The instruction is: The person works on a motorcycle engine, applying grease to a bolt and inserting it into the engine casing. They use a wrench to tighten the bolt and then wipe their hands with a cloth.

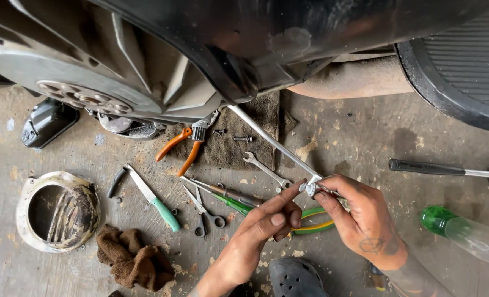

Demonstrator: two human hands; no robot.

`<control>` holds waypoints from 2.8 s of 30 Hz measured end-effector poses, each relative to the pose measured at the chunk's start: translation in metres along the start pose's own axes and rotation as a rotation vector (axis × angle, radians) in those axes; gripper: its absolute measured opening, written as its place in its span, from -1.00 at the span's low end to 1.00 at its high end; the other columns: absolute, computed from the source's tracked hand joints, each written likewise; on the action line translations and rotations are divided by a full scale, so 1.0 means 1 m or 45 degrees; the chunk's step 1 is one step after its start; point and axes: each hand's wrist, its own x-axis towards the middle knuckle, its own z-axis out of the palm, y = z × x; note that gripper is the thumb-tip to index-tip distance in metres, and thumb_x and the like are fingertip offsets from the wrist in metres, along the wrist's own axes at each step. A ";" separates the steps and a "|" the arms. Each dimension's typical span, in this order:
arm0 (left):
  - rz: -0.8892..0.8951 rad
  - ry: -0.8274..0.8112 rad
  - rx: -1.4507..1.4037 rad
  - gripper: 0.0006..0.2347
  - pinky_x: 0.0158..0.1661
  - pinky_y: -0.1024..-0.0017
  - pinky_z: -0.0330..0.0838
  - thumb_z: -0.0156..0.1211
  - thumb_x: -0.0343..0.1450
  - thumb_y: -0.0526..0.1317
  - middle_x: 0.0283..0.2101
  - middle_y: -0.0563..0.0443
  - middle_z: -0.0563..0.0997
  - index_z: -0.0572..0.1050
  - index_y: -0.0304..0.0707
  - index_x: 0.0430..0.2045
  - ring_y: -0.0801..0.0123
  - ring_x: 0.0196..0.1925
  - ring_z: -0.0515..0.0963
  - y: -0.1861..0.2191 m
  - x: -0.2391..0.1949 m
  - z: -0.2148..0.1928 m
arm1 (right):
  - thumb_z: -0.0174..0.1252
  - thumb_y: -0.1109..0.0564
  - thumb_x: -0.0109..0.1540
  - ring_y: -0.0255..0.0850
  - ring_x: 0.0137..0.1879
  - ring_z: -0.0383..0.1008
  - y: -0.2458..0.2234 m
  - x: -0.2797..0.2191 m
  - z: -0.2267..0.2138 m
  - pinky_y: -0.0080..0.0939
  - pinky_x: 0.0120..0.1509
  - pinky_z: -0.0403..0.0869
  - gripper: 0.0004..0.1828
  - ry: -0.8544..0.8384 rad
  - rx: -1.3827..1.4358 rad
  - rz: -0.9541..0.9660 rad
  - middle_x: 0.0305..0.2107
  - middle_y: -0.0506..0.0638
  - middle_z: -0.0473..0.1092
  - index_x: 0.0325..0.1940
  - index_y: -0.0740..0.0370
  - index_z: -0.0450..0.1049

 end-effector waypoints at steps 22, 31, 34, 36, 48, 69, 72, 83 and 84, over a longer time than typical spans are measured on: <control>-0.114 0.035 -0.467 -0.45 -0.27 0.48 0.03 -0.16 0.48 -0.05 -0.22 -0.04 0.43 0.30 -0.44 0.34 0.43 -0.32 0.18 -0.020 -0.006 -0.036 | 0.24 0.32 0.12 -0.11 -0.44 0.44 -0.012 0.006 0.040 -0.15 -0.28 0.40 -0.92 0.209 -0.322 -0.438 -0.42 0.05 0.54 -0.31 0.35 0.51; -0.131 0.079 -0.730 -0.44 -0.26 0.43 0.03 -0.18 0.45 0.00 -0.28 -0.16 0.42 0.39 -0.47 0.25 0.36 -0.32 0.20 -0.026 -0.013 -0.053 | 0.24 0.32 0.15 -0.05 -0.37 0.49 -0.009 0.003 0.056 -0.09 -0.19 0.44 -0.93 0.239 -0.470 -0.503 -0.38 0.04 0.53 -0.29 0.33 0.50; -0.117 0.067 -0.826 -0.44 -0.26 0.42 0.04 -0.19 0.46 0.07 -0.29 -0.08 0.38 0.41 -0.39 0.22 0.37 -0.35 0.19 -0.023 -0.010 -0.058 | 0.24 0.29 0.13 -0.13 -0.40 0.48 0.002 0.000 0.055 -0.15 -0.24 0.43 -0.90 0.214 -0.344 -0.397 -0.43 0.01 0.55 -0.28 0.30 0.49; -0.079 0.093 -0.935 -0.42 -0.26 0.39 0.14 -0.14 0.43 0.09 -0.28 -0.07 0.39 0.40 -0.35 0.24 0.42 -0.39 0.25 -0.022 -0.005 -0.065 | 0.21 0.27 0.15 -0.31 -0.54 0.39 0.007 -0.001 0.051 -0.32 -0.44 0.32 -0.88 0.115 -0.064 -0.116 -0.46 -0.03 0.56 -0.21 0.27 0.52; 0.285 0.186 -1.307 -0.53 -0.27 0.43 0.24 -0.21 0.49 0.05 -0.23 -0.01 0.43 0.39 -0.27 0.16 0.45 -0.36 0.32 0.006 0.038 -0.098 | 0.14 0.21 0.23 -0.34 -0.42 0.61 0.051 -0.012 0.039 -0.37 -0.28 0.51 -0.90 0.019 0.249 0.236 -0.46 -0.08 0.67 -0.26 0.27 0.55; 0.406 0.154 -1.524 -0.47 -0.29 0.43 0.11 -0.53 0.57 0.05 -0.24 -0.01 0.34 0.27 -0.48 0.15 0.43 -0.35 0.23 0.020 0.041 -0.098 | 0.13 0.21 0.24 -0.34 -0.39 0.63 0.061 -0.005 0.037 -0.36 -0.26 0.52 -0.89 -0.021 0.304 0.282 -0.44 -0.07 0.66 -0.26 0.28 0.56; 0.386 0.167 -1.570 -0.49 -0.29 0.44 0.10 -0.48 0.58 0.04 -0.24 -0.04 0.38 0.29 -0.50 0.09 0.43 -0.35 0.22 0.023 0.037 -0.102 | 0.12 0.23 0.25 -0.30 -0.37 0.63 0.063 -0.007 0.038 -0.34 -0.23 0.53 -0.89 -0.014 0.325 0.292 -0.42 -0.04 0.65 -0.26 0.30 0.54; 0.415 0.252 -1.683 -0.46 -0.30 0.42 0.12 -0.45 0.57 0.10 -0.27 -0.04 0.35 0.27 -0.50 0.10 0.44 -0.38 0.22 0.032 0.028 -0.086 | 0.07 0.24 0.29 -0.25 -0.27 0.59 0.075 -0.018 0.038 -0.28 -0.10 0.54 -0.86 0.006 0.494 0.351 -0.36 0.06 0.62 -0.17 0.37 0.51; 0.431 0.242 -1.695 -0.45 -0.31 0.43 0.12 -0.46 0.57 0.10 -0.28 -0.04 0.34 0.25 -0.50 0.14 0.43 -0.38 0.22 0.032 0.028 -0.083 | 0.07 0.23 0.29 -0.25 -0.27 0.59 0.075 -0.019 0.038 -0.28 -0.10 0.54 -0.85 -0.001 0.486 0.357 -0.35 0.05 0.62 -0.17 0.37 0.51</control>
